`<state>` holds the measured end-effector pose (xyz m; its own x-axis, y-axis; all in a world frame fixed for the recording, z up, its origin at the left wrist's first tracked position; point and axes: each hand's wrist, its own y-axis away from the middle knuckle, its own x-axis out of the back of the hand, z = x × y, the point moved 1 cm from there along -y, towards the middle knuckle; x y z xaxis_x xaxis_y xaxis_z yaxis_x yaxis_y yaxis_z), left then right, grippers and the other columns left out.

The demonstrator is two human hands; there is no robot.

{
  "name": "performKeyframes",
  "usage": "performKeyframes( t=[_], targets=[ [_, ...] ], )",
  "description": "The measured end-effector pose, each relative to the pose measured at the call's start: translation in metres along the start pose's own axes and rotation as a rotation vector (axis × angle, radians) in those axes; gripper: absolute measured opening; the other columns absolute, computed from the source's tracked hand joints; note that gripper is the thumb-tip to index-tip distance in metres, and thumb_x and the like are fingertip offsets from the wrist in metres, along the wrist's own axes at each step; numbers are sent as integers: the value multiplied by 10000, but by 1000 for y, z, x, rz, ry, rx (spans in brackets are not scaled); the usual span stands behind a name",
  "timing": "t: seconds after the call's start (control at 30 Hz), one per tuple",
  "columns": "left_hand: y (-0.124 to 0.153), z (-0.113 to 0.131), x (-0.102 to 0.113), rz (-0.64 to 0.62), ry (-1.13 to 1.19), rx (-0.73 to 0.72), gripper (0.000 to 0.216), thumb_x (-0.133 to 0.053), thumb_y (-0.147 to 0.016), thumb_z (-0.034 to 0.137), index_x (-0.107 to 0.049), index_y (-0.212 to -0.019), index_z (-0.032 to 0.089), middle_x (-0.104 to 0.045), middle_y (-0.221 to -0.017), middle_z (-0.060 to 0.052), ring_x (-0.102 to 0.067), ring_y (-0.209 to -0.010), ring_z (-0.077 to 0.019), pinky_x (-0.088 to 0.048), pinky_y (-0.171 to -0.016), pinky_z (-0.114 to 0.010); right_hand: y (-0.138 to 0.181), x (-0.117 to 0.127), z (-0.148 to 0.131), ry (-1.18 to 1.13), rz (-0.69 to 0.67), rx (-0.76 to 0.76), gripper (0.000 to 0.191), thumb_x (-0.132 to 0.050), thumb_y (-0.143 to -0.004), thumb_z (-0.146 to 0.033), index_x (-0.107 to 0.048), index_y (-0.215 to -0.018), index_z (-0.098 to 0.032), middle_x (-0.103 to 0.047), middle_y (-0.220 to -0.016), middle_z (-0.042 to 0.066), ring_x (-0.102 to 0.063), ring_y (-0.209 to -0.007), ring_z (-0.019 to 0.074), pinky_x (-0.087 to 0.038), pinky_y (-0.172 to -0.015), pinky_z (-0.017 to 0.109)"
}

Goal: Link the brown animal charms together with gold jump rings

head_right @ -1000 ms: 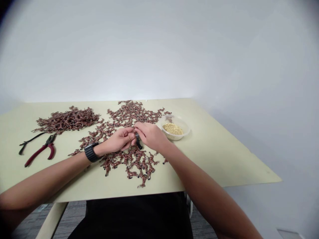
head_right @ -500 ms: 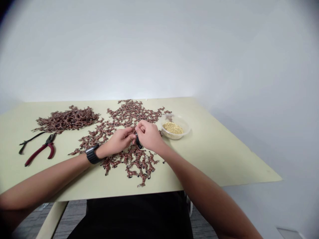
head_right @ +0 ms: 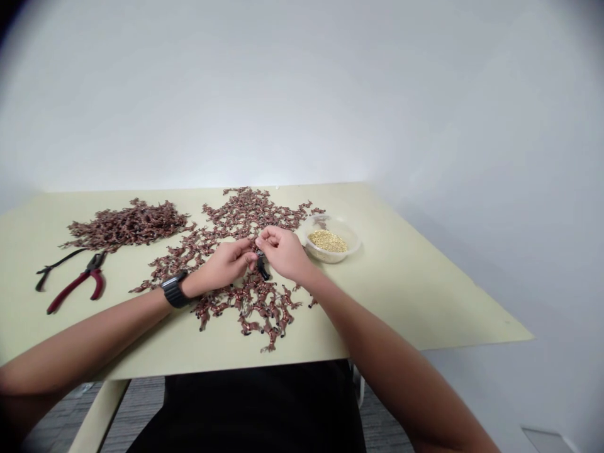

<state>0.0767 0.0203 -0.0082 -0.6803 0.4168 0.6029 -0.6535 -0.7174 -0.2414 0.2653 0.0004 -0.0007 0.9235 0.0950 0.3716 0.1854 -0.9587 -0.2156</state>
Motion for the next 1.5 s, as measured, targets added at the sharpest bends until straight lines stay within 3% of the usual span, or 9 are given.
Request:
performKeyframes(
  t=[0.13,0.43,0.63,0.73,0.87,1.03,1.13,1.3,1.5],
  targets=[
    [1,1,-3,-119,309,131,359,-445,-1032,460,-552,-851,170,-469,-524,51,-406,-409,-75,-309,-444,-184,5,2,-8,403,52,280,182,-487,-990,-308,-588,-870,-216,-532,-655,-21,-453,-592,133,-314,-606,269],
    [-1,2,-4,-125,409,155,375,-474,-1023,482,-541,-842,161,-472,-554,48,-411,-402,-59,-297,-425,-175,7,2,-11,432,62,290,168,-487,-974,-253,-552,-826,-208,-461,-617,-41,-418,-567,119,-281,-587,269],
    [1,4,-2,7,-32,-2,297,-450,-1037,387,-566,-887,158,-593,-651,6,-505,-522,-97,-383,-522,-203,3,0,-7,-83,-39,-7,179,-551,-929,-311,-556,-786,-204,-411,-589,-61,-328,-493,88,-225,-483,246],
    [4,-7,0,43,-346,-124,224,-437,-1024,246,-577,-1164,142,-672,-756,-32,-575,-589,-127,-383,-548,-217,0,-1,-1,-477,-158,-228,178,-614,-886,-311,-517,-781,-205,-296,-563,-93,-189,-456,69,-148,-432,231],
    [5,-20,1,64,-638,-222,478,-435,-983,162,-418,-1459,118,-725,-875,-101,-630,-631,-164,-370,-536,-232,-2,0,0,-699,-297,-340,223,-665,-853,-287,-481,-762,-202,-218,-552,-112,-94,-468,65,-111,-412,224],
    [2,-5,1,169,-301,-126,205,-467,-1027,292,-615,-1049,152,-671,-750,-19,-581,-619,-124,-395,-588,-221,1,1,-6,-250,-108,-121,267,-559,-962,-428,-574,-829,-197,-370,-584,-68,-293,-472,86,-228,-462,239],
    [1,5,0,175,-95,-36,331,-482,-1026,380,-551,-788,161,-585,-621,19,-519,-555,-103,-378,-562,-212,5,2,-11,176,89,125,256,-508,-999,-393,-603,-860,-201,-472,-619,-42,-422,-549,111,-302,-553,259],
    [2,5,-2,95,113,57,348,-451,-1036,397,-552,-799,163,-534,-582,42,-478,-493,-81,-359,-524,-197,6,3,-11,383,108,295,156,-504,-1001,-299,-628,-1046,-216,-470,-623,-61,-445,-563,113,-327,-605,260],
    [2,3,-1,80,53,30,341,-451,-1037,410,-540,-816,167,-560,-623,29,-498,-529,-94,-374,-552,-211,7,2,-10,360,108,299,160,-513,-984,-295,-619,-906,-204,-459,-618,-53,-425,-563,112,-309,-591,265]
  ],
)
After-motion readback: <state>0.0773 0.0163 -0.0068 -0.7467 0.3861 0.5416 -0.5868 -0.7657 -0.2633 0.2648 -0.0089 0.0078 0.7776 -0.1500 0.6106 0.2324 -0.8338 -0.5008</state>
